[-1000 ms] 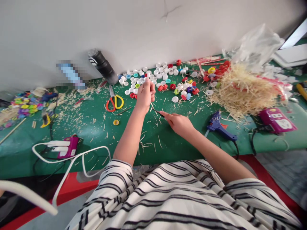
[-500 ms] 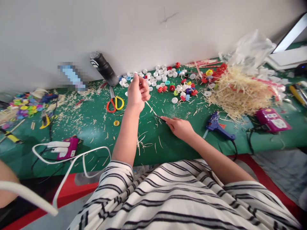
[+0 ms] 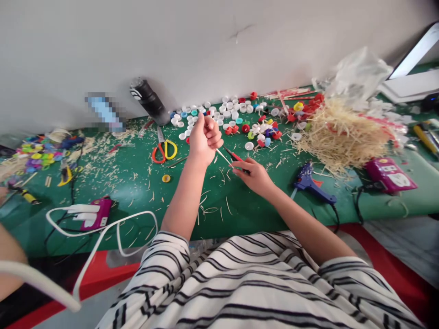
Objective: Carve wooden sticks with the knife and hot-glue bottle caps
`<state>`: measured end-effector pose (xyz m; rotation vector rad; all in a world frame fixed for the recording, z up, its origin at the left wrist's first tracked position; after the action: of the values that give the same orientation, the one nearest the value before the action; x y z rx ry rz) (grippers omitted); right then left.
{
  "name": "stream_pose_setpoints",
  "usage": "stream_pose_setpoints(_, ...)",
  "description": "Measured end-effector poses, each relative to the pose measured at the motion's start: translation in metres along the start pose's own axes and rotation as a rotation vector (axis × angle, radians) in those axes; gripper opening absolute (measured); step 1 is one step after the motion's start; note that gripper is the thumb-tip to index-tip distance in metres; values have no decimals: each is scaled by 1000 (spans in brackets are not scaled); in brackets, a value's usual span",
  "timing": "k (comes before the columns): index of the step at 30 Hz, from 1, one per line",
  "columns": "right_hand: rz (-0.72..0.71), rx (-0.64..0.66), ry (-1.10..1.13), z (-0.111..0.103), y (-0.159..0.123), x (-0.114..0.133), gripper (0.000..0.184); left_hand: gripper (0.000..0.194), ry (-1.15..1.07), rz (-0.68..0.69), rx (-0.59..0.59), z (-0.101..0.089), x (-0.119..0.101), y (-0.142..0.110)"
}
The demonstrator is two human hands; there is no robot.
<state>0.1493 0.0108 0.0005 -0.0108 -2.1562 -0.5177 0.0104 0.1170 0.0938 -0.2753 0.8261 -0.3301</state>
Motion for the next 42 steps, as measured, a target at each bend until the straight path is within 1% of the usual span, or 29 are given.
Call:
stream_pose_setpoints(4, -65, -5, 53, 2, 3, -1, 27, 53, -42, -55, -46, -2, 2, 2)
stream_pose_setpoints(10, -153, 22, 0, -4, 0, 3, 27, 54, -12, -110, -60, -5, 6, 5)
stream_pose_setpoints(14, -185, 78, -83, -7, -3, 12, 34, 53, 50, -99, -30, -5, 6, 6)
stream_pose_setpoints(18, -154, 84, -116, -10, -4, 15, 36, 53, 96, -69, -23, -6, 5, 8)
stream_pose_setpoints(21, -53, 53, -72, -9, -3, 8, 33, 53, 106, -29, -34, -6, 4, 8)
stream_pose_setpoints(23, 52, 24, 39, -5, -1, 2, 30, 54, 109, 10, -40, -4, 3, 5)
stream_pose_setpoints(25, 199, -8, 208, 0, -1, -4, 30, 55, 98, 66, -42, -1, 3, 0)
stream_pose_setpoints(29, 545, -92, 534, 4, -4, -9, 32, 58, 44, 196, -32, 9, 6, -16)
stream_pose_setpoints(31, 655, -114, 645, 4, -7, -7, 32, 59, 34, 247, -31, 13, 9, -24)
stream_pose_setpoints(34, 776, -109, 784, 6, -10, -1, 34, 59, 23, 306, 0, 17, 15, -33)
stream_pose_setpoints(37, 869, -69, 944, 9, -12, 4, 37, 59, -12, 342, 41, 19, 21, -40)
stream_pose_setpoints(39, 910, -29, 1065, 11, -12, 9, 37, 59, -26, 361, 47, 19, 22, -42)
stream_pose_setpoints(42, 923, 20, 1191, 11, -13, 17, 36, 57, -16, 387, 12, 18, 17, -44)
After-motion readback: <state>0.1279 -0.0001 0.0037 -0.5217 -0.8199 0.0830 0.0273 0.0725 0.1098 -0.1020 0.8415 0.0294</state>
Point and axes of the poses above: each hand's wrist, its own y-axis towards the middle knuckle, its own z-axis out of the palm, x = y × z, the point moved 5 cm from there along y, towards the middle knuckle, and after that the axes turned 15 degrees about -x, right-handed, at the moved point
